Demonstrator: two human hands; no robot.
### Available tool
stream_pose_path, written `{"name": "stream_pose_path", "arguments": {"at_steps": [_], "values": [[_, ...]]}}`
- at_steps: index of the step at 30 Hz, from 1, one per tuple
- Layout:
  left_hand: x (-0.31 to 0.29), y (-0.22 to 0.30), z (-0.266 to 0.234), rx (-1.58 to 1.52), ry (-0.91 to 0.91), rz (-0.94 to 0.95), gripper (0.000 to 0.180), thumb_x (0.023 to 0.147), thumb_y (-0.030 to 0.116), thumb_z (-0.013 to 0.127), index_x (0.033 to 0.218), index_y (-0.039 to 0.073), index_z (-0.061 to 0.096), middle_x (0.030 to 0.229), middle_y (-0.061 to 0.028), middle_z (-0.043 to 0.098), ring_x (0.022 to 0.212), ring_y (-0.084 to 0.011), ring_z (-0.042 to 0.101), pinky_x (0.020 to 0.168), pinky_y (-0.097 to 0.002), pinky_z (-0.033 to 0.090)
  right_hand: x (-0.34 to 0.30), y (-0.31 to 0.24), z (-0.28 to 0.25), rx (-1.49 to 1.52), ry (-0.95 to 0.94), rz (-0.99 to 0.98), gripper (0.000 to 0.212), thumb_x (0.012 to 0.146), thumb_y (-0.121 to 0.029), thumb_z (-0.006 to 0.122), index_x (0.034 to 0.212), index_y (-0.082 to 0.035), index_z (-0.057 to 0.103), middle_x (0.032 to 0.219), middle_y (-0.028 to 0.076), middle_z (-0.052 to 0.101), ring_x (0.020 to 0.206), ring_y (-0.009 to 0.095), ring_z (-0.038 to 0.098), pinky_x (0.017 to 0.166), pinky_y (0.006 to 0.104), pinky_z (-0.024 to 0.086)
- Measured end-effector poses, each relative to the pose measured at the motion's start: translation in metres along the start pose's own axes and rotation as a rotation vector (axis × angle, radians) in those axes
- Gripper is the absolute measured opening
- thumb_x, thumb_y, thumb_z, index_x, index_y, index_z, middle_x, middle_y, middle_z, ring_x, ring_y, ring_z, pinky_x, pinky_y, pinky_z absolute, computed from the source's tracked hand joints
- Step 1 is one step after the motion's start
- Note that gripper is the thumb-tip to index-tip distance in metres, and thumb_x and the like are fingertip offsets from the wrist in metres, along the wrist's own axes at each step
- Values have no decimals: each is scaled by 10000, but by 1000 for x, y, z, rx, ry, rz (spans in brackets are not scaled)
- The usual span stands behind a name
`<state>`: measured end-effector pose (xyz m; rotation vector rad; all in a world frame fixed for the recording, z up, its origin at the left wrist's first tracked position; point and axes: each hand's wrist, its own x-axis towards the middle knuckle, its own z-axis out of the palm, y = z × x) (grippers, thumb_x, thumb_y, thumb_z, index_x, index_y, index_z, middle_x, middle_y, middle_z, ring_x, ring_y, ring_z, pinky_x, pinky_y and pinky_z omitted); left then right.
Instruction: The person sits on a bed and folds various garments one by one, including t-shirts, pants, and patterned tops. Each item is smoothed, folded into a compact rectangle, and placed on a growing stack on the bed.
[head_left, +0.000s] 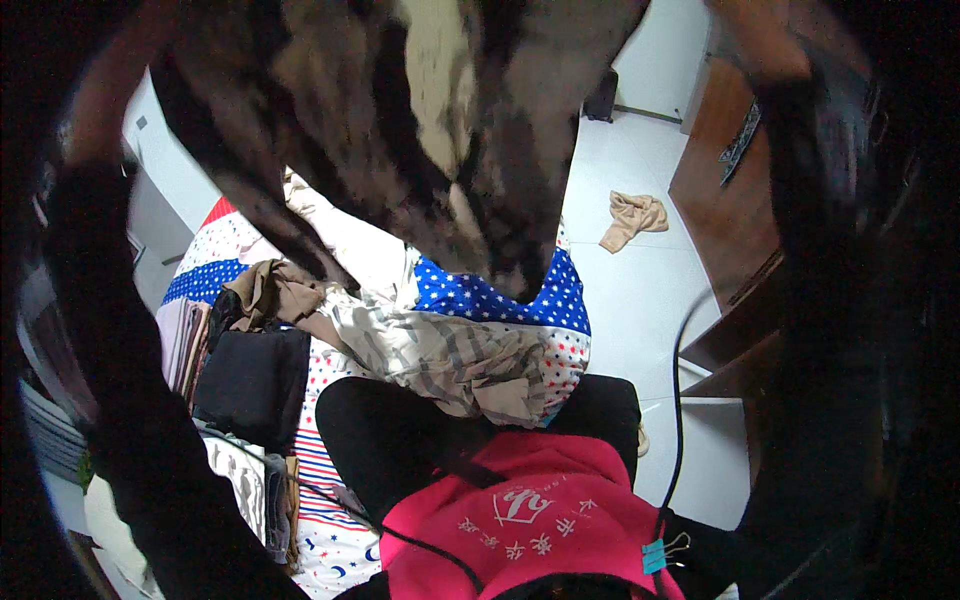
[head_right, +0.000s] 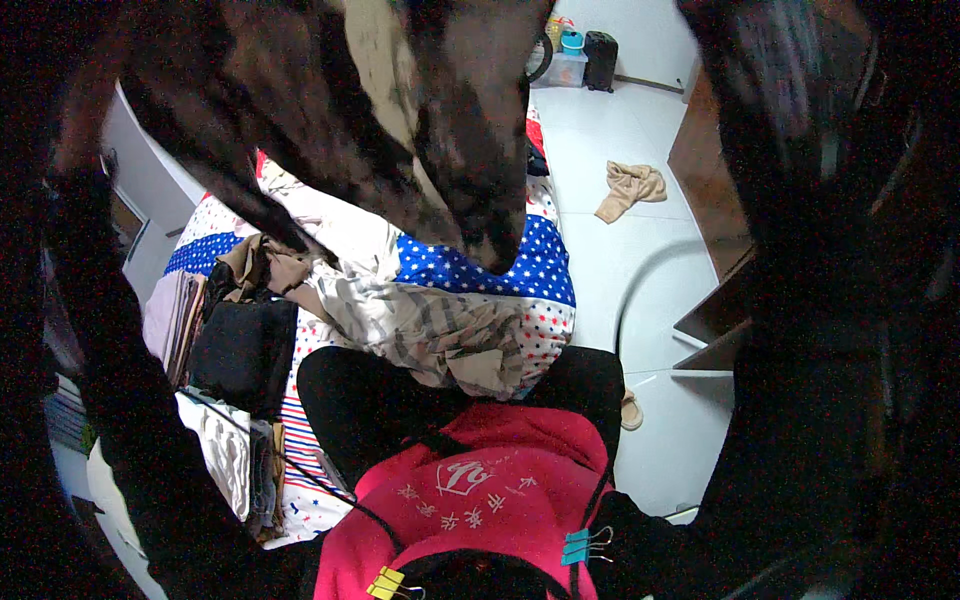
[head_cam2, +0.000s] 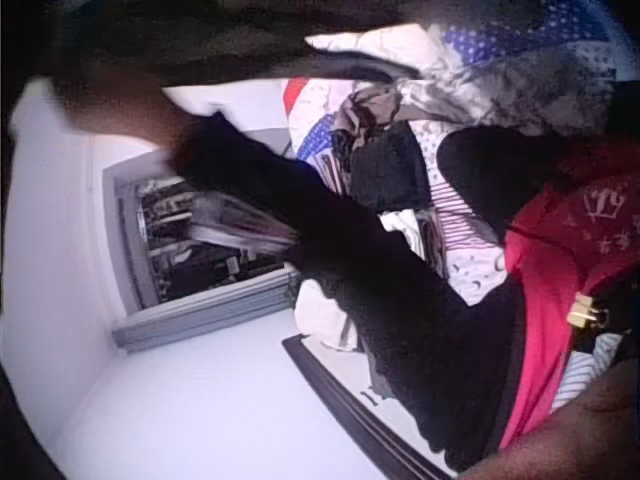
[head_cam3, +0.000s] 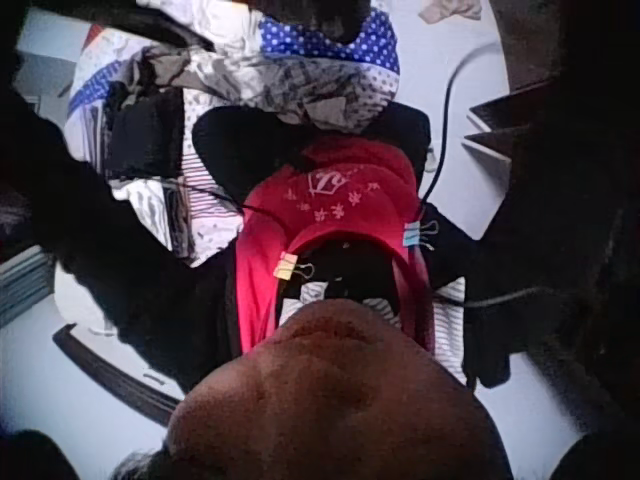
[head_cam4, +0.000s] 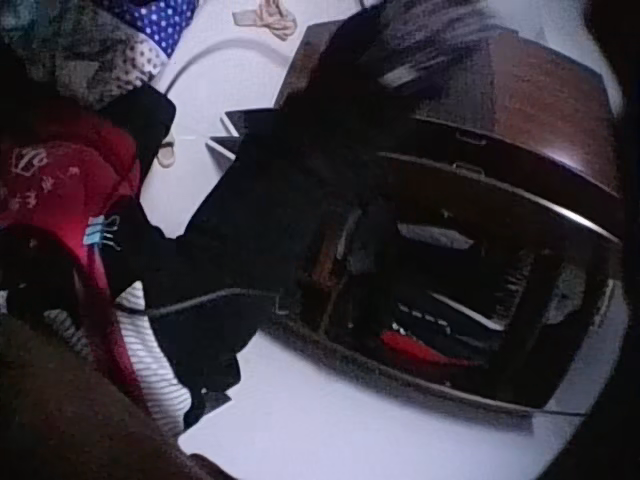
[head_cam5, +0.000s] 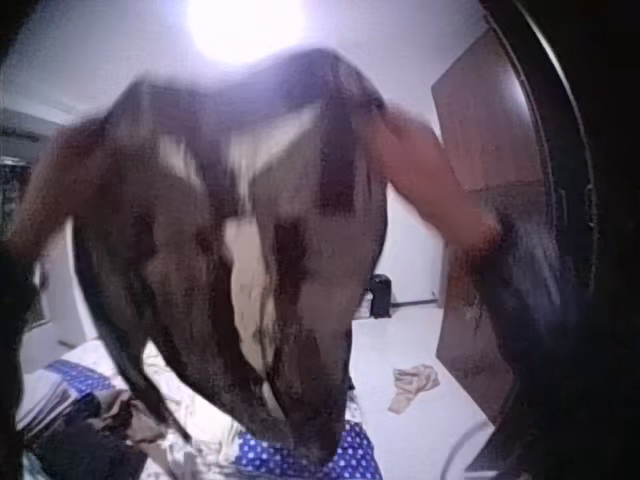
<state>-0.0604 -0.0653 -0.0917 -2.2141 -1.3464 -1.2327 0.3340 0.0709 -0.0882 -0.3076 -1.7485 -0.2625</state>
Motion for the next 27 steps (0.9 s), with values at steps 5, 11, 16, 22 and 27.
{"name": "stream_pose_path", "arguments": {"at_steps": [5, 11, 16, 22, 27], "values": [[-230, 34, 121, 80, -605, 353, 257, 754, 113, 562, 998, 102, 640, 730, -66, 552, 653, -268, 567, 564, -382, 451, -246, -53, 17, 225, -690, -246, 341, 784, -49, 599, 1113, -132, 631, 1145, 108, 607, 1020, 296, 597, 872, 376, 490], [-385, 60, 212, 85, -809, 100, 364, 724, 114, 577, 1084, 137, 617, 814, -47, 530, 813, -233, 527, 738, -364, 400, -498, -123, 22, 408, -1172, 21, 383, 806, -149, 534, 1186, -175, 576, 1301, 177, 474, 1119, 337, 522, 894, 432, 445], [-430, 61, 199, 258, -504, -175, 371, 656, 87, 701, 1007, 105, 582, 1030, -90, 531, 990, -318, 495, 855, -426, 387, -562, -127, 0, 411, -1082, 568, 287, 735, -46, 538, 1006, -97, 616, 1008, 115, 627, 920, 301, 595, 798, 397, 479], [-432, 61, 200, 214, -489, -173, 293, 664, 52, 690, 933, 78, 578, 941, -80, 567, 926, -300, 533, 823, -404, 407, -547, -102, 12, 212, -810, 787, 149, 799, -59, 515, 907, -53, 617, 864, 116, 614, 838, 303, 599, 741, 372, 484], [-422, 61, 199, 206, -482, -150, 252, 679, 43, 669, 923, 64, 611, 941, -81, 592, 907, -291, 556, 788, -399, 433, -541, -121, 40, 439, -903, 1150, 251, 804, -243, 648, 928, -27, 622, 759, 92, 629, 663, 208, 611, 618, 321, 482]]}}
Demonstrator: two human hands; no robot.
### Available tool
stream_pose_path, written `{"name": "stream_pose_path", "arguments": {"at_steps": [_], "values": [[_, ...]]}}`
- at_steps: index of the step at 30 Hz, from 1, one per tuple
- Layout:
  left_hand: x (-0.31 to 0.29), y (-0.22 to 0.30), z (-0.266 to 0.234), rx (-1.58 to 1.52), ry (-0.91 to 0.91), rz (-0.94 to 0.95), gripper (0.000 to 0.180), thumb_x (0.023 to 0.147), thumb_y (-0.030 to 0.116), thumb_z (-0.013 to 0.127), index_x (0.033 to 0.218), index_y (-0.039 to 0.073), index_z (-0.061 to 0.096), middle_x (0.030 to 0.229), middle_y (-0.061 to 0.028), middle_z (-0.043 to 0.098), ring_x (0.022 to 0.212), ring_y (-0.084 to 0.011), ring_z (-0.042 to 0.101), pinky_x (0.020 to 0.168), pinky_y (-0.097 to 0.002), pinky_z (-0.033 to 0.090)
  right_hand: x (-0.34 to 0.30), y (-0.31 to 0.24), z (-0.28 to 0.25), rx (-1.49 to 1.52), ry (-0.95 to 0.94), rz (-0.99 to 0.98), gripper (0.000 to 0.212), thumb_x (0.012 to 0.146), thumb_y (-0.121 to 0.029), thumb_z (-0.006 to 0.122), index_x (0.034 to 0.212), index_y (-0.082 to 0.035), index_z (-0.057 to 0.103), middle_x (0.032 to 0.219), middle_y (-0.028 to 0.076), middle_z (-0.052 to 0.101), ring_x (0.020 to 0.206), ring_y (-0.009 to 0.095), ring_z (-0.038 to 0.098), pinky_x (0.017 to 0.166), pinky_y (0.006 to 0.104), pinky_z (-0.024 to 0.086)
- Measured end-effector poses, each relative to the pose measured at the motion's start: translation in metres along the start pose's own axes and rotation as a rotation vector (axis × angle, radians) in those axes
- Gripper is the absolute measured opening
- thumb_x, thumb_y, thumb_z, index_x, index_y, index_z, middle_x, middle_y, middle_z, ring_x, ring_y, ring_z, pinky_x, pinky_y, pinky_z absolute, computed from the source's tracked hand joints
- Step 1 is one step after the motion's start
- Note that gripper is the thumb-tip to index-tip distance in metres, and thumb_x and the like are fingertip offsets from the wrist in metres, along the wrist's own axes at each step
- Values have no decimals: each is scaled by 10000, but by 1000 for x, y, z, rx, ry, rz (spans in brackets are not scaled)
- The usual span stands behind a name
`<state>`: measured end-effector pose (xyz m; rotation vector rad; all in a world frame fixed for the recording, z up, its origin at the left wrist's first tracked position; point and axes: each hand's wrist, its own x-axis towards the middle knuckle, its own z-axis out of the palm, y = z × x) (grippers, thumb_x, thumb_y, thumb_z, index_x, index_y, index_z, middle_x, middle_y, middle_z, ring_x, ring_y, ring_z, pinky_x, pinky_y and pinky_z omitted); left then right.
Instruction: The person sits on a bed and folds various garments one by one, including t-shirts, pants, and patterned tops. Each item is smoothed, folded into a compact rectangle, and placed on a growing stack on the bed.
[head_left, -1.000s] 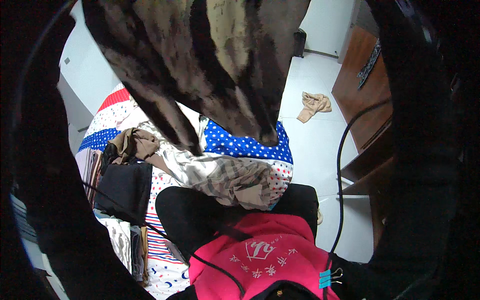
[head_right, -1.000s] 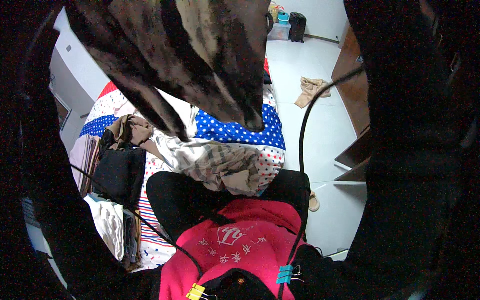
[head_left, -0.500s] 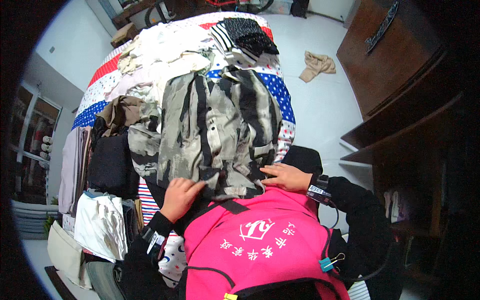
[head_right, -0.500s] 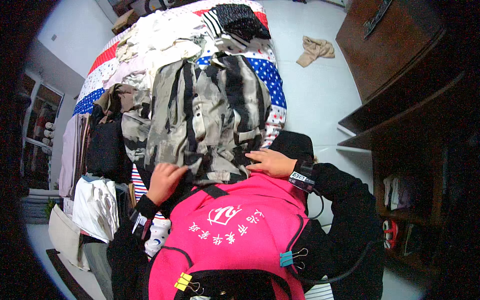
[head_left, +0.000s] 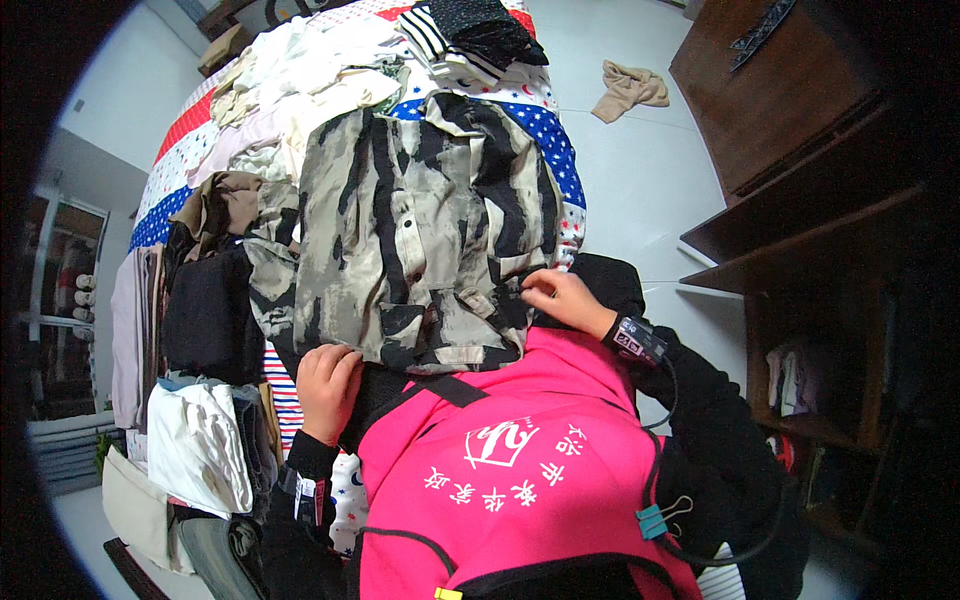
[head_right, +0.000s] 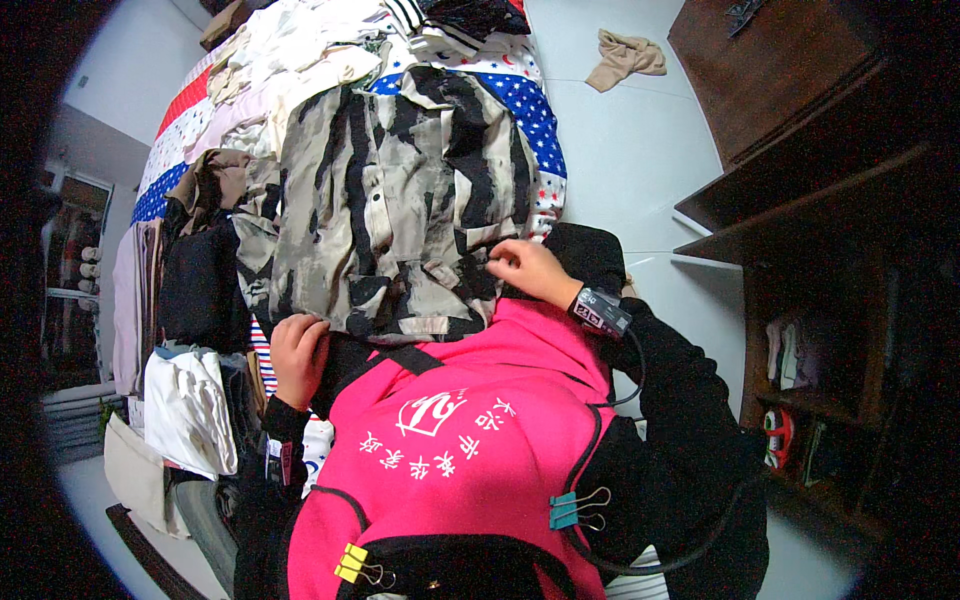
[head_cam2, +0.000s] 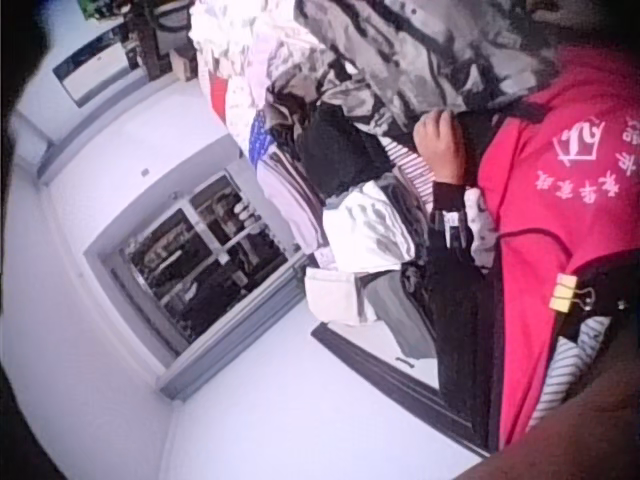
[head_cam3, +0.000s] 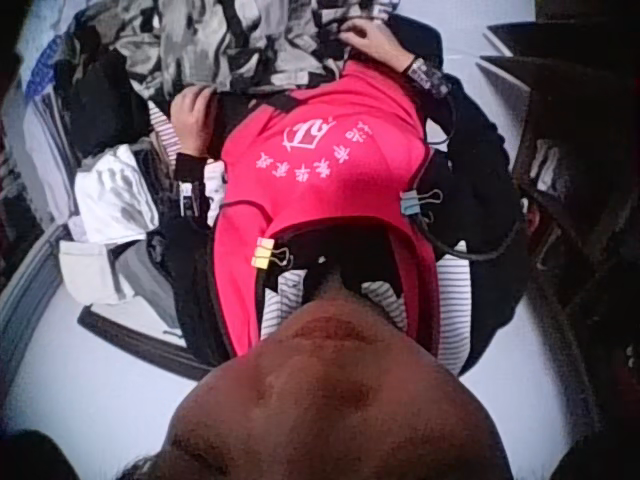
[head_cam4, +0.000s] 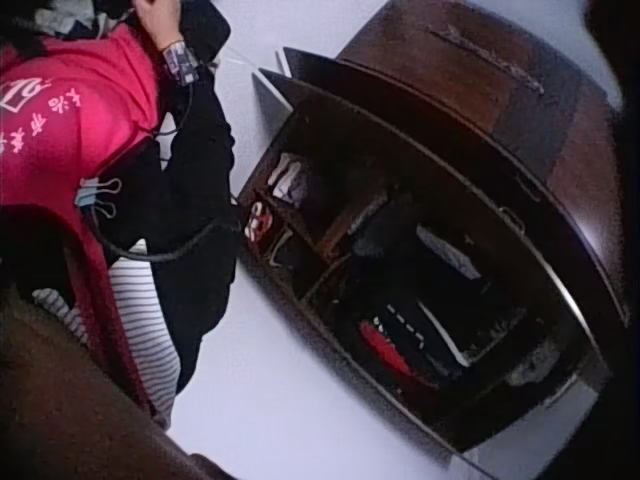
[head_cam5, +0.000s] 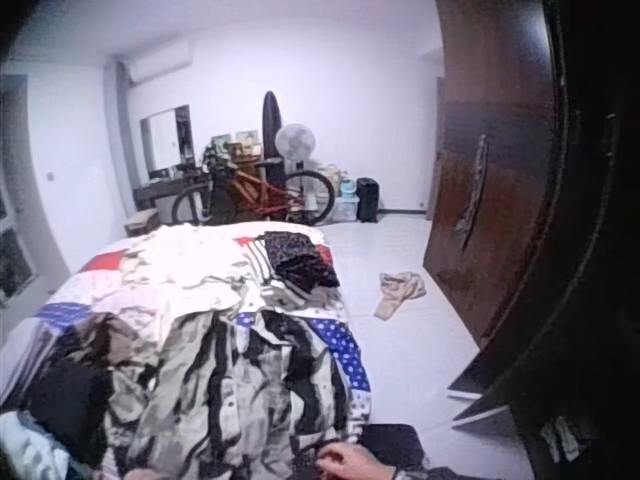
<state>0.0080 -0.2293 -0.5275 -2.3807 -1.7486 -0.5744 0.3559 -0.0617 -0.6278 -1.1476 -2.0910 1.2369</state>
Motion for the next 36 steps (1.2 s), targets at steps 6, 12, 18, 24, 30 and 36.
{"name": "stream_pose_path", "arguments": {"at_steps": [6, 12, 18, 24, 30, 36], "values": [[3, 0, -2, 14, -48, 27, 254, 663, 30, 635, 915, 57, 614, 889, -84, 576, 850, -288, 545, 749, -396, 430, -23, -31, 49, -42, -131, -127, 234, 784, -154, 592, 988, -39, 605, 796, 128, 629, 754, 291, 622, 655, 372, 489], [4, 0, -3, 3, -109, -12, 301, 638, 5, 600, 934, 58, 584, 886, -97, 546, 841, -297, 511, 737, -401, 402, -17, -16, 24, 214, 7, -3, 160, 809, -62, 535, 909, -18, 652, 839, 103, 655, 752, 175, 634, 685, 291, 495], [2, 2, 1, 11, -83, -88, 284, 627, -9, 581, 901, 61, 556, 900, -104, 541, 858, -307, 511, 750, -398, 400, -5, -7, 1, 50, 84, 169, 253, 845, -166, 620, 1032, 2, 589, 761, 25, 607, 687, 75, 554, 621, 245, 465], [0, 1, 7, 6, -22, -73, 266, 626, -18, 575, 880, 61, 560, 872, -100, 550, 853, -302, 522, 754, -399, 402, -22, -40, 51, -117, -180, 56, 179, 767, -128, 540, 921, -76, 614, 792, 154, 637, 769, 321, 629, 671, 423, 493], [2, 3, 7, -6, -30, -80, 300, 622, -7, 604, 909, 67, 560, 898, -103, 546, 888, -302, 519, 775, -401, 402, 21, -29, 15, -372, 71, -333, 162, 754, -101, 548, 900, -104, 619, 966, 106, 601, 905, 295, 578, 758, 377, 474], [-1, 5, 4, -38, 16, -225, 432, 632, 58, 727, 1008, 50, 514, 1030, -152, 505, 962, -347, 491, 831, -409, 395, 55, -17, -9, -781, -29, -749, 276, 704, -126, 594, 974, -172, 630, 1269, 84, 473, 1160, 272, 434, 948, 404, 360]]}}
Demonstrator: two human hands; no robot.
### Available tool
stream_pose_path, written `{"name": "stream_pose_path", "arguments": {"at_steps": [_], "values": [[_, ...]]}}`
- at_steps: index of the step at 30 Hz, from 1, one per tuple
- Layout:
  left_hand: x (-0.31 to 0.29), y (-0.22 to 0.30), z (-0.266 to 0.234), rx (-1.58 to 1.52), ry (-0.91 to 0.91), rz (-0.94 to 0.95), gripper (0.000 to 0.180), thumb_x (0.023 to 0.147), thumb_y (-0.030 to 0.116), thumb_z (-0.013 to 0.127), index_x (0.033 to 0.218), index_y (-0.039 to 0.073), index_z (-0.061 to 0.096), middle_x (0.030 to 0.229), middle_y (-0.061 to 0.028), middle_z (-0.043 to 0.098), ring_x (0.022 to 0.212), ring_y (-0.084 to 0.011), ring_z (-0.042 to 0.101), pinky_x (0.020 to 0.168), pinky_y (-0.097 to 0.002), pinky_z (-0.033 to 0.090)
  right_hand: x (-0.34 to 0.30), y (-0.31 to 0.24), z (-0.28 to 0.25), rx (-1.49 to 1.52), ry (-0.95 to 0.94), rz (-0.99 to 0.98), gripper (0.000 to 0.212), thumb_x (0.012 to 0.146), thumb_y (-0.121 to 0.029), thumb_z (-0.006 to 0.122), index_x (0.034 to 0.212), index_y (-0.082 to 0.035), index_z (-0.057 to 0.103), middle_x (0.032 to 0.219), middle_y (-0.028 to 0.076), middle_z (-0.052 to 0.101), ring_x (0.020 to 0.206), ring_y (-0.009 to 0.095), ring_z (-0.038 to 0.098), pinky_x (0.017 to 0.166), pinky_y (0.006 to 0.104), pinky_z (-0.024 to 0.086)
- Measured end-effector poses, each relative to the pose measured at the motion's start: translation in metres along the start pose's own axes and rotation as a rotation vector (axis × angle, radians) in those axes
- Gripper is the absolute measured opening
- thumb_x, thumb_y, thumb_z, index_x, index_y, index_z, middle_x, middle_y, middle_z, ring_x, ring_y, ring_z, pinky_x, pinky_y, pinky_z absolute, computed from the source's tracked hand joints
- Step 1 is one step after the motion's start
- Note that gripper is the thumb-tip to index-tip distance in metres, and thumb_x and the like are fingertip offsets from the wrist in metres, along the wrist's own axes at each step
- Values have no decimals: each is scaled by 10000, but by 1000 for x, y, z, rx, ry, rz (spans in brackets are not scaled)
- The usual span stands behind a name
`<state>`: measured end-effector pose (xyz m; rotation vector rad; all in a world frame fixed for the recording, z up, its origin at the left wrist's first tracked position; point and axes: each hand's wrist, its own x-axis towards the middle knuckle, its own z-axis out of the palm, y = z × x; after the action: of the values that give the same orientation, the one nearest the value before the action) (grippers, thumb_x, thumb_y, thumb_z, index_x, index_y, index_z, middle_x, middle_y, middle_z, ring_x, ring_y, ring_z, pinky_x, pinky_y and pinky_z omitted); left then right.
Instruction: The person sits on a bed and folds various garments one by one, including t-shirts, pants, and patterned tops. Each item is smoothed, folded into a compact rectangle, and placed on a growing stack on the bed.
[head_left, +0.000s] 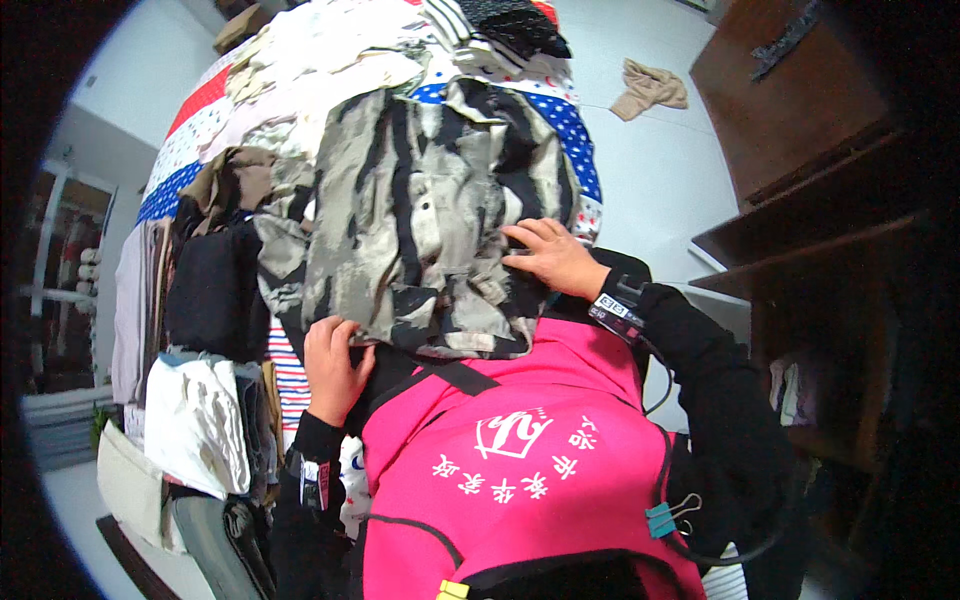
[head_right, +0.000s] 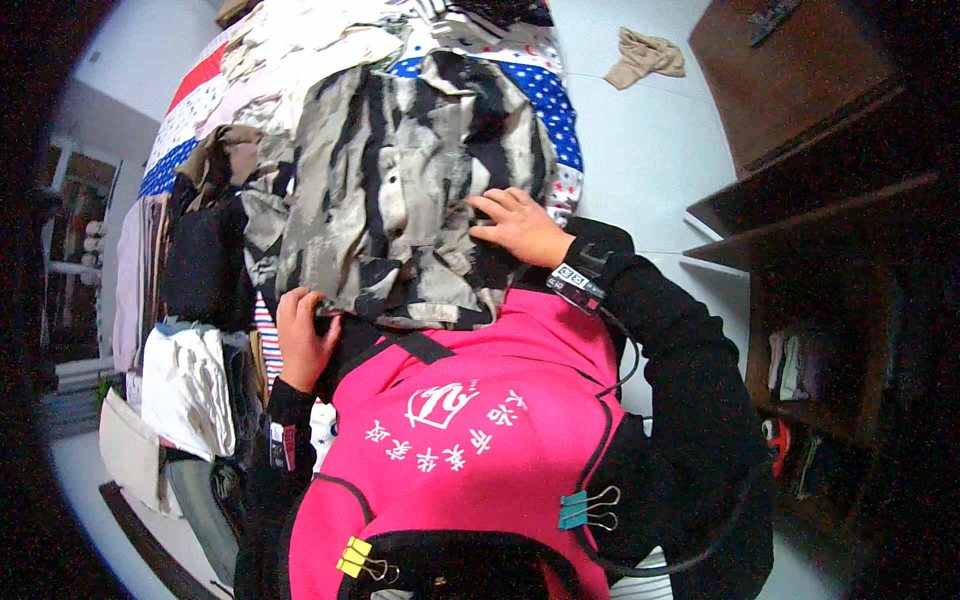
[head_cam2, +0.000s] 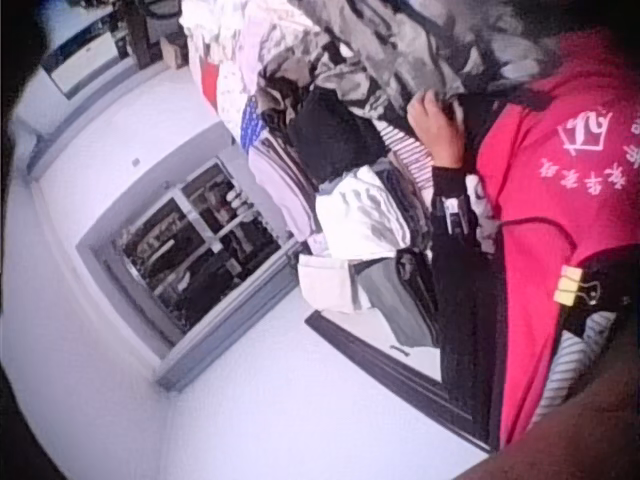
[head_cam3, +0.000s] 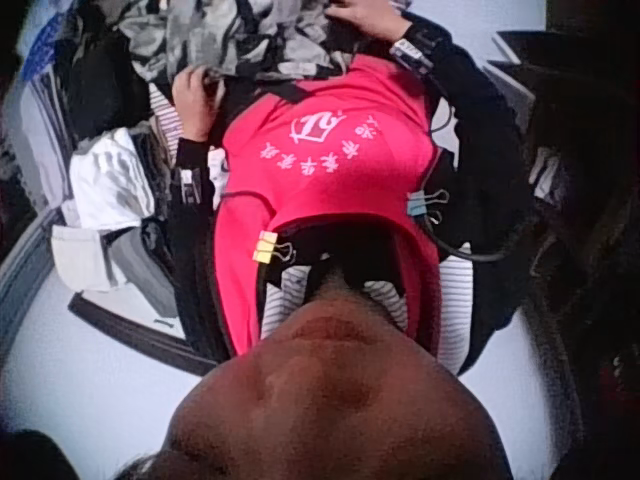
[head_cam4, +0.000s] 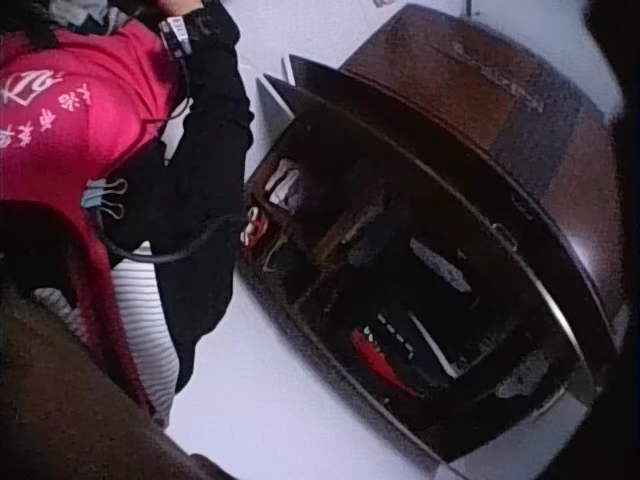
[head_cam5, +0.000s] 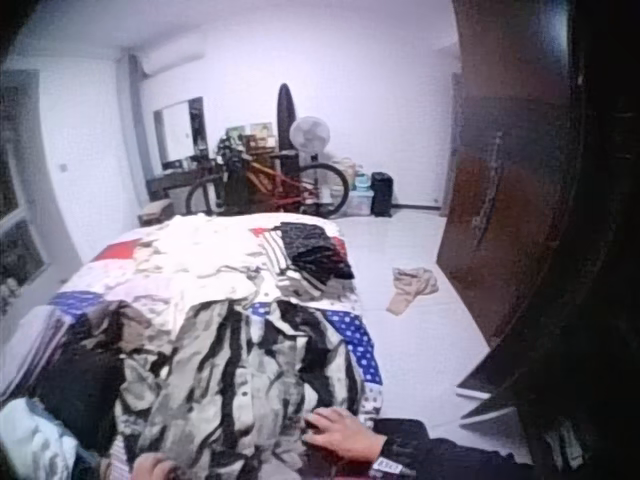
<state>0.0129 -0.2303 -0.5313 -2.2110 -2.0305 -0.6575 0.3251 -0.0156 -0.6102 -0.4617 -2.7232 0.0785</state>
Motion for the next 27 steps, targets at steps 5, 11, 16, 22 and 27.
{"name": "stream_pose_path", "arguments": {"at_steps": [5, 11, 16, 22, 27], "values": [[-5, -11, -10, -15, 48, 63, 376, 617, 31, 720, 953, 52, 554, 974, -134, 530, 935, -329, 515, 811, -405, 418, 11, 6, -10, -33, -101, -77, 145, 679, -150, 634, 816, -125, 592, 1321, 83, 458, 1249, 284, 391, 1034, 453, 307], [9, -20, -22, 8, -74, 130, 283, 630, 28, 680, 894, 72, 589, 911, -85, 563, 930, -296, 529, 802, -396, 422, 11, 14, -27, 61, -239, -104, 132, 677, -119, 620, 798, -108, 567, 776, 34, 577, 840, 215, 568, 910, 401, 384], [19, -30, -31, -139, -218, 116, 209, 682, 37, 659, 871, 54, 572, 916, -95, 575, 915, -292, 541, 806, -378, 422, -7, 23, -54, 161, -391, 86, 39, 744, -166, 622, 758, -136, 600, 664, 52, 593, 697, 248, 588, 762, 356, 386], [49, -58, -20, -430, -226, -182, 121, 890, 89, 552, 952, -5, 506, 744, -121, 550, 643, -194, 540, 616, -285, 432, -24, 74, -90, 893, -400, 770, 170, 829, -172, 627, 736, -30, 613, 642, -56, 531, 597, 37, 472, 534, 211, 390], [105, -76, -16, -470, -279, -285, 223, 836, 162, 664, 926, 1, 540, 673, -24, 537, 620, -88, 501, 543, -263, 407, -23, 111, -115, 1419, -26, 938, 236, 878, -263, 584, 800, -50, 650, 760, -25, 616, 641, 69, 562, 588, 234, 478]]}}
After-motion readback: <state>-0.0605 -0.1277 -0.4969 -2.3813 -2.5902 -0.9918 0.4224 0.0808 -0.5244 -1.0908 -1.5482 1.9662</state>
